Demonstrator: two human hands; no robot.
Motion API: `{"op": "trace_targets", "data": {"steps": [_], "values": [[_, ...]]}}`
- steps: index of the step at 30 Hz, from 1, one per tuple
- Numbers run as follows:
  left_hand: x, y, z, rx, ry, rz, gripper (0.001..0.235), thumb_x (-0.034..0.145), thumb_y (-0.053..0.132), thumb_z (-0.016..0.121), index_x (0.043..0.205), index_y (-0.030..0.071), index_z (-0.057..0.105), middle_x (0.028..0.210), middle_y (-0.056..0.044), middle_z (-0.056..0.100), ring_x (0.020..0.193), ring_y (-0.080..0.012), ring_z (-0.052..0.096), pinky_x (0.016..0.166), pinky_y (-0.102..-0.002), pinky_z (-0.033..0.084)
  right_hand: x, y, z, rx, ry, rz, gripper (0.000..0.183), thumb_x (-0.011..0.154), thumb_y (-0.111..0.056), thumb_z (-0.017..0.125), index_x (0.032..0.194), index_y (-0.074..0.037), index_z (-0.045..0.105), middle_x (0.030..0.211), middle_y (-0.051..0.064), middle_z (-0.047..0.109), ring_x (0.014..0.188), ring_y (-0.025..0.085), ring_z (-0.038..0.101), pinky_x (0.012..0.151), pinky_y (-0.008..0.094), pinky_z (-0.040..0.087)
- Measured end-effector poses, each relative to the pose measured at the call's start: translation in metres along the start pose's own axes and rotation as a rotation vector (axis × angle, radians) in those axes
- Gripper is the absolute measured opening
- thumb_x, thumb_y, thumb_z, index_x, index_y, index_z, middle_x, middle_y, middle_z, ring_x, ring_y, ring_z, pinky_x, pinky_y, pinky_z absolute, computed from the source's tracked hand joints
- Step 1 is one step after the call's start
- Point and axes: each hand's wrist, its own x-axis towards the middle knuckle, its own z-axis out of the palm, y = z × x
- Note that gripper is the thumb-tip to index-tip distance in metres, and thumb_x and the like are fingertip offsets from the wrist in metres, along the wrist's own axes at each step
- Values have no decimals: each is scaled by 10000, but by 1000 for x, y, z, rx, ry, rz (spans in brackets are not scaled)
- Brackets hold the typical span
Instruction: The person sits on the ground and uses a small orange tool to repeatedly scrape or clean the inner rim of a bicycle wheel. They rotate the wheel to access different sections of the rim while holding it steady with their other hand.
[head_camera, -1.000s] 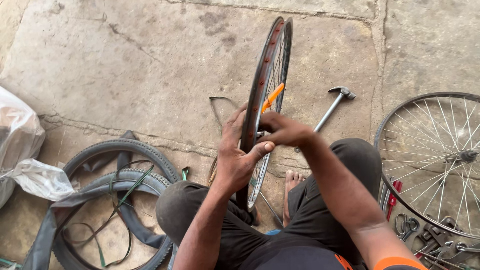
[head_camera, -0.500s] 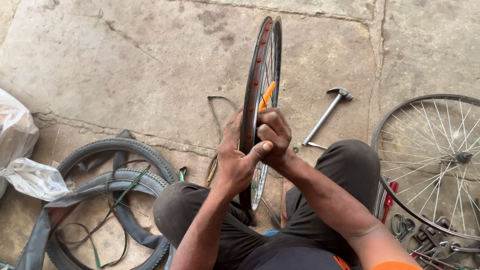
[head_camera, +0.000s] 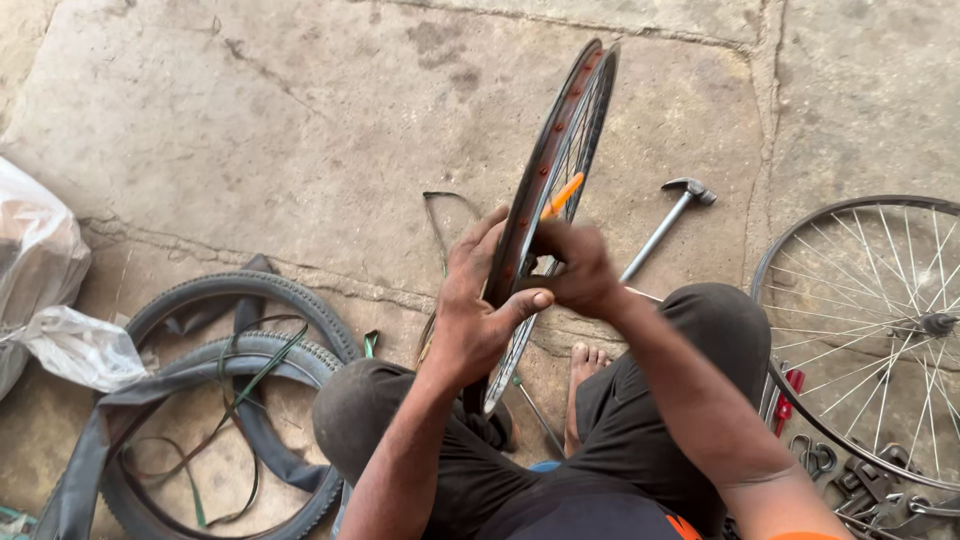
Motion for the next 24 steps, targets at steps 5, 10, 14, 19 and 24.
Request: {"op": "trace_targets", "data": {"steps": [5, 10, 14, 19, 24], "values": [[0, 2, 7, 65, 80, 81, 807, 848, 295, 852, 1527, 52, 490, 1584, -202, 468, 1481, -380, 449, 1227, -499, 407, -23, 17, 49, -401, 375, -141, 259, 965, -238, 731, 1108, -40, 649, 865, 95, 667, 765, 202, 705, 652, 349, 560], [-2, 1, 4, 103, 75, 93, 778, 826, 261, 867, 1495, 62, 524, 1556, -210, 479, 1465, -386, 456, 1203, -497, 412, -13, 40, 12, 29, -142, 92, 167, 916, -192, 771, 984, -66, 687, 832, 45, 705, 744, 143, 717, 647, 296, 617], [-2, 0, 4, 78, 94, 63, 758, 833, 283, 875, 1478, 70, 538, 1536, -194, 503, 1438, -361, 499, 1174, -465, 465, -5, 29, -4, 81, -268, 91, 145, 926, -152, 747, 1025, -50, 721, 892, 39, 740, 824, 145, 737, 756, 311, 623], [-5, 3, 0, 49, 67, -18, 734, 832, 306, 860, 1465, 95, 556, 1513, -168, 504, 1395, -335, 528, 1132, -425, 513, 10, 18, -7, 499, -382, 225, 285, 908, -181, 765, 1130, -25, 674, 1031, 67, 714, 941, 181, 721, 866, 323, 638], [-3, 8, -4, 131, 24, 127, 742, 816, 279, 887, 1457, 79, 570, 1513, -134, 544, 1382, -351, 512, 1154, -489, 448, 16, 24, -38, 837, -519, 500, 388, 853, -205, 770, 1170, 12, 709, 1099, 131, 732, 1032, 210, 699, 923, 317, 582]]}}
